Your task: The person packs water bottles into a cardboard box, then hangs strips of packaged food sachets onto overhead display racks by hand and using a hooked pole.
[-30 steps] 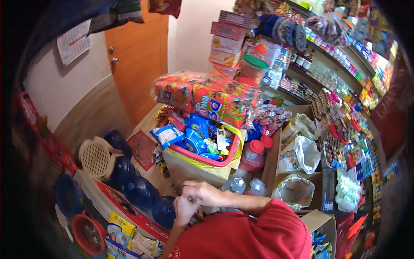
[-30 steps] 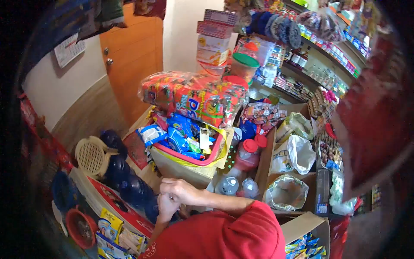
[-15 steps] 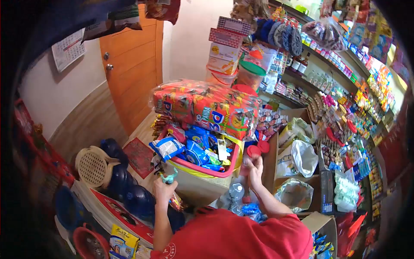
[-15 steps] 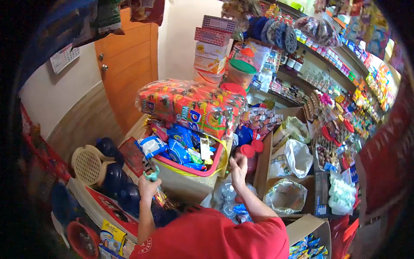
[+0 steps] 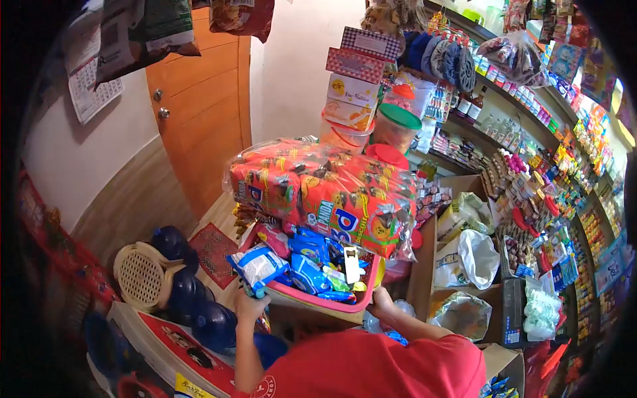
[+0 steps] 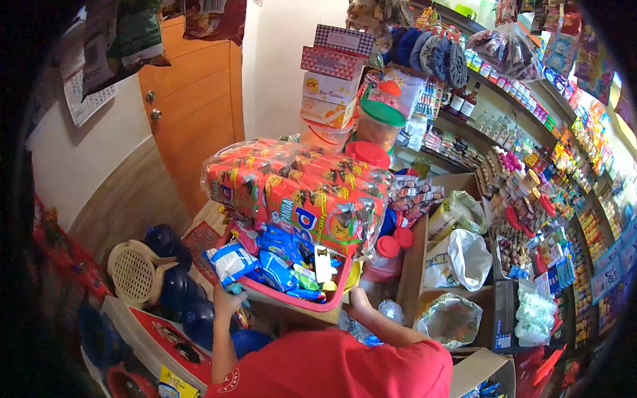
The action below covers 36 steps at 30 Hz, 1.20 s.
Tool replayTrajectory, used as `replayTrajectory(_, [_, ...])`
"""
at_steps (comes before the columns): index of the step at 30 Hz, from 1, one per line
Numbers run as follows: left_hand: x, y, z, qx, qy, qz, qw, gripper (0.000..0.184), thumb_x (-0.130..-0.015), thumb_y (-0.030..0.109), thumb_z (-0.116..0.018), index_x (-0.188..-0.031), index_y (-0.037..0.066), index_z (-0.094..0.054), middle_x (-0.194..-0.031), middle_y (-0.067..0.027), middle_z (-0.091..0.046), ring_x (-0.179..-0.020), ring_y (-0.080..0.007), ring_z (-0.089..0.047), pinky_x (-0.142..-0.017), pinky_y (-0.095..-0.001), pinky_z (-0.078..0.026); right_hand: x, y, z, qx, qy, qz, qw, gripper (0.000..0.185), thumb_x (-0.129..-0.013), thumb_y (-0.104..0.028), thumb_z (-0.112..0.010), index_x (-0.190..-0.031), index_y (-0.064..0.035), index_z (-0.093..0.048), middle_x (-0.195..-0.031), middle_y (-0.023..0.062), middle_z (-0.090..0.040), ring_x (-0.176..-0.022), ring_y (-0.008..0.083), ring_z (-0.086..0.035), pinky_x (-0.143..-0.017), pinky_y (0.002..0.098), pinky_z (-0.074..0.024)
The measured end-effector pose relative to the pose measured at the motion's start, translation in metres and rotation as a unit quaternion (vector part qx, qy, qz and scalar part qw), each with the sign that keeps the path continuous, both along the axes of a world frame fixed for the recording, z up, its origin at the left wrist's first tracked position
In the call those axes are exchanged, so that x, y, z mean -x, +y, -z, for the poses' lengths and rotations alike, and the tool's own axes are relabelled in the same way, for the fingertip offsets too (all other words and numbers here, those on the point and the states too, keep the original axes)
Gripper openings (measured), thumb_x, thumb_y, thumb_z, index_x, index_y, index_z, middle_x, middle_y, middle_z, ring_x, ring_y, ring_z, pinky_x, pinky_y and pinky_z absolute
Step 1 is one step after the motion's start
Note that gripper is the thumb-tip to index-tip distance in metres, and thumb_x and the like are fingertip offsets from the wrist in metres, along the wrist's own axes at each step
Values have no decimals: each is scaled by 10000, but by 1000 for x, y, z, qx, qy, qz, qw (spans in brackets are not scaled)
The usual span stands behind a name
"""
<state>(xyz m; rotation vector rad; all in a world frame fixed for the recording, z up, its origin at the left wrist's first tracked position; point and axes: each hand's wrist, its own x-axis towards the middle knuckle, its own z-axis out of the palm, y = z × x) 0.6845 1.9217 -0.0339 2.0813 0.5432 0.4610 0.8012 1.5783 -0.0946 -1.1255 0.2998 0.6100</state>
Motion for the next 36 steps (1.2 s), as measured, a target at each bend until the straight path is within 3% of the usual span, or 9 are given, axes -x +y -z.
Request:
replayTrajectory(10, [-3, -5, 10, 39, -47, 3, 998, 172, -578, 170, -692, -691, 65, -616, -620, -93, -622, -611, -266, -623, -586, -376, -474, 1, -2, 9, 9, -58, -18, 998, 348, -841, -274, -489, -1156, -140, -551, -1133, 32, -599, -1015, 221, -566, -857, 493, -419])
replayTrajectory(13, [-4, -10, 6, 51, -41, -9, 998, 168, -595, 176, -682, -714, 74, -620, -647, -94, -630, -640, -274, -626, -602, -383, -476, -4, -1, 5, -2, -3, 8, 1000, 369, -837, -304, -502, -1161, -133, -552, -1156, 41, -590, -1061, 230, -544, -905, 494, -386])
replayTrajectory(16, [-7, -10, 13, 37, -31, -25, 999, 181, -611, 182, -673, -755, 83, -630, -694, -99, -643, -688, -282, -632, -634, -384, -482, -8, 2, 4, 7, 5, 10, 1000, 362, -831, -277, -498, -1156, -128, -555, -1163, 43, -586, -1100, 230, -519, -940, 505, -348])
replayTrajectory(19, [-9, -11, 17, 25, -28, -12, 999, 241, -622, 189, -676, -840, 91, -644, -755, -111, -657, -741, -285, -639, -675, -376, -490, -2, 4, -21, -54, 4, -25, 998, 326, -788, -181, -525, -1101, -107, -577, -1069, 44, -623, -1028, 191, -551, -914, 426, -401])
replayTrajectory(23, [-13, -6, 46, 14, -70, 4, 997, 306, -629, 212, -692, -909, 100, -644, -755, -123, -657, -722, -291, -639, -666, -367, -492, -13, 3, 5, -14, -2, -18, 1000, 387, -824, -226, -461, -1193, -133, -529, -1210, 36, -556, -1148, 241, -470, -958, 557, -290])
replayTrajectory(27, [-7, -19, 28, -8, -21, -5, 1000, 290, -627, 243, -681, -885, 113, -656, -759, -133, -655, -727, -288, -639, -665, -375, -491, -5, 9, -27, 14, -33, -21, 999, 384, -822, -227, -465, -1194, -148, -520, -1198, 27, -558, -1190, 219, -414, -954, 627, -186])
replayTrajectory(30, [-2, -32, 26, 0, -14, 1, 1000, 301, -627, 263, -671, -899, 135, -668, -760, -131, -655, -728, -294, -636, -676, -382, -489, -37, -9, 45, 36, -34, -50, 998, 355, -824, -243, -474, -1162, -149, -531, -1145, 16, -580, -1110, 217, -482, -894, 573, -309])
replayTrajectory(31, [0, -36, 18, -14, 42, -2, 999, 345, -619, 297, -667, -932, 151, -672, -766, -135, -655, -746, -298, -635, -697, -386, -488, -21, -2, 2, -4, -40, -65, 997, 317, -824, -256, -488, -1121, -162, -550, -1087, 5, -599, -1012, 197, -540, -790, 493, -409])
replayTrajectory(36, [9, -40, 43, -23, 46, -23, 998, 392, -596, 346, -661, -936, 149, -672, -786, -154, -653, -765, -331, -625, -706, -410, -483, -25, 1, -1, 4, -42, -21, 999, 264, -831, -253, -493, -1052, -137, -577, -960, 22, -636, -850, 182, -604, -688, 373, -482])
